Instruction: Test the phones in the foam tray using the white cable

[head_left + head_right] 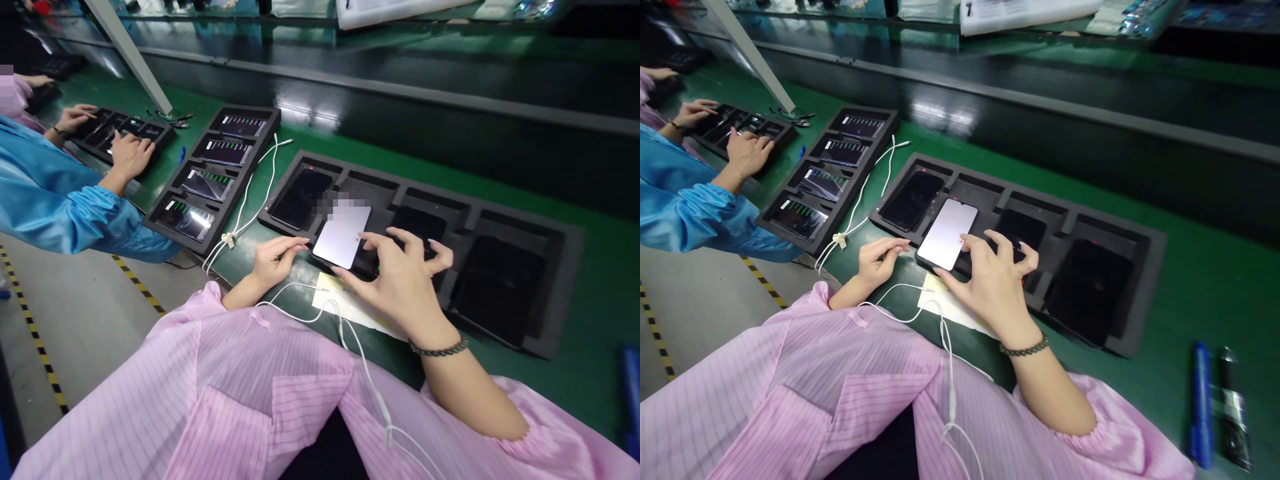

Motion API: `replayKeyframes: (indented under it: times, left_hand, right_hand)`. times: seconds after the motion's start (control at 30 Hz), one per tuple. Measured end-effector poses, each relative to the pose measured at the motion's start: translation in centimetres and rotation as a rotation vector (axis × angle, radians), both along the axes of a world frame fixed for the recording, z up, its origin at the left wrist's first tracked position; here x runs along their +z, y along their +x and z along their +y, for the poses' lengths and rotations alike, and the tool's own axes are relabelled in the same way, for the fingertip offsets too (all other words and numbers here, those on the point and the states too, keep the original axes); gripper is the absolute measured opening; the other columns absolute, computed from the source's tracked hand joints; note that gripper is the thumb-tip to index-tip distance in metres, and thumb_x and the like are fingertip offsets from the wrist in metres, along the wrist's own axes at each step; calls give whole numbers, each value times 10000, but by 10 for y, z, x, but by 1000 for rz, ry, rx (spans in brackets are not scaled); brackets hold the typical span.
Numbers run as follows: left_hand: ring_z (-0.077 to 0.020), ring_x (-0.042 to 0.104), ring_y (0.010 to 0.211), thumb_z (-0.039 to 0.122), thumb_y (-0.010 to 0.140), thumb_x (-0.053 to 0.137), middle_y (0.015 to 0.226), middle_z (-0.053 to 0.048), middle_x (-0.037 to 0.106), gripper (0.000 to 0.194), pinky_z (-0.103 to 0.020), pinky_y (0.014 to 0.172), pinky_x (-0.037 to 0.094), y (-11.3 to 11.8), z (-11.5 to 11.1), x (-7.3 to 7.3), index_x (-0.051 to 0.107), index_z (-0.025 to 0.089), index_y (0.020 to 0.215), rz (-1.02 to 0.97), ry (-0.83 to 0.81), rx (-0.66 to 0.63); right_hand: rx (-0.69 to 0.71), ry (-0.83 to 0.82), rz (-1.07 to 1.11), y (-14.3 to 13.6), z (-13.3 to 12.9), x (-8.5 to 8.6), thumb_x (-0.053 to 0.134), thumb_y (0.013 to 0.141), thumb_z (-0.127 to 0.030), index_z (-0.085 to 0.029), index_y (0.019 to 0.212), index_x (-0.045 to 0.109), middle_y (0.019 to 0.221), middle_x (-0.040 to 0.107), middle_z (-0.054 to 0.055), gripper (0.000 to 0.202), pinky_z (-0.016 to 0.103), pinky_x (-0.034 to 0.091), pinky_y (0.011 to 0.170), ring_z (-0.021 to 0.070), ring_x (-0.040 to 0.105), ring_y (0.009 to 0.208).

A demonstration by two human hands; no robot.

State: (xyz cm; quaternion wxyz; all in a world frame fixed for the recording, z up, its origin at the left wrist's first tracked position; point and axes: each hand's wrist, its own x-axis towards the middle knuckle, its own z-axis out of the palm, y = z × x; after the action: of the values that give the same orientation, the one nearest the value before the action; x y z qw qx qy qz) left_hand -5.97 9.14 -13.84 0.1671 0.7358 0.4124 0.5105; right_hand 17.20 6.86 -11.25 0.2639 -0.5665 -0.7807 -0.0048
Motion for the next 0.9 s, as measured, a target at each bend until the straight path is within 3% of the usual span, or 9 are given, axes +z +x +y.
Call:
replayKeyframes:
  times: [0.37,0.57,0.9]
  left_hand:
    - [-115,721,736,212,1016,518,810,-52,759,207,-208,673,569,0,2,4,704,146,952,-34,71,-41]
    - [-122,706,728,268,1012,540,822,-63,759,227,-227,641,560,0,2,1,705,153,906,-34,62,-20]
    - [-47,515,526,289,952,662,787,-32,708,167,-174,475,401,2,4,-1,691,145,871,-82,119,-22]
  right_hand:
    - [-3,-40,-7,0,1,-5,429,923,-630,-183,1163,580,967,672,131,529,567,209,981,409,517,1192]
    - [-1,-89,-11,0,2,-5,429,932,-619,-192,1150,578,1003,682,143,502,580,192,1002,407,510,1203]
    - [-4,-29,16,1,3,-3,392,946,-664,-182,1149,580,977,678,122,556,557,202,977,387,550,1163]
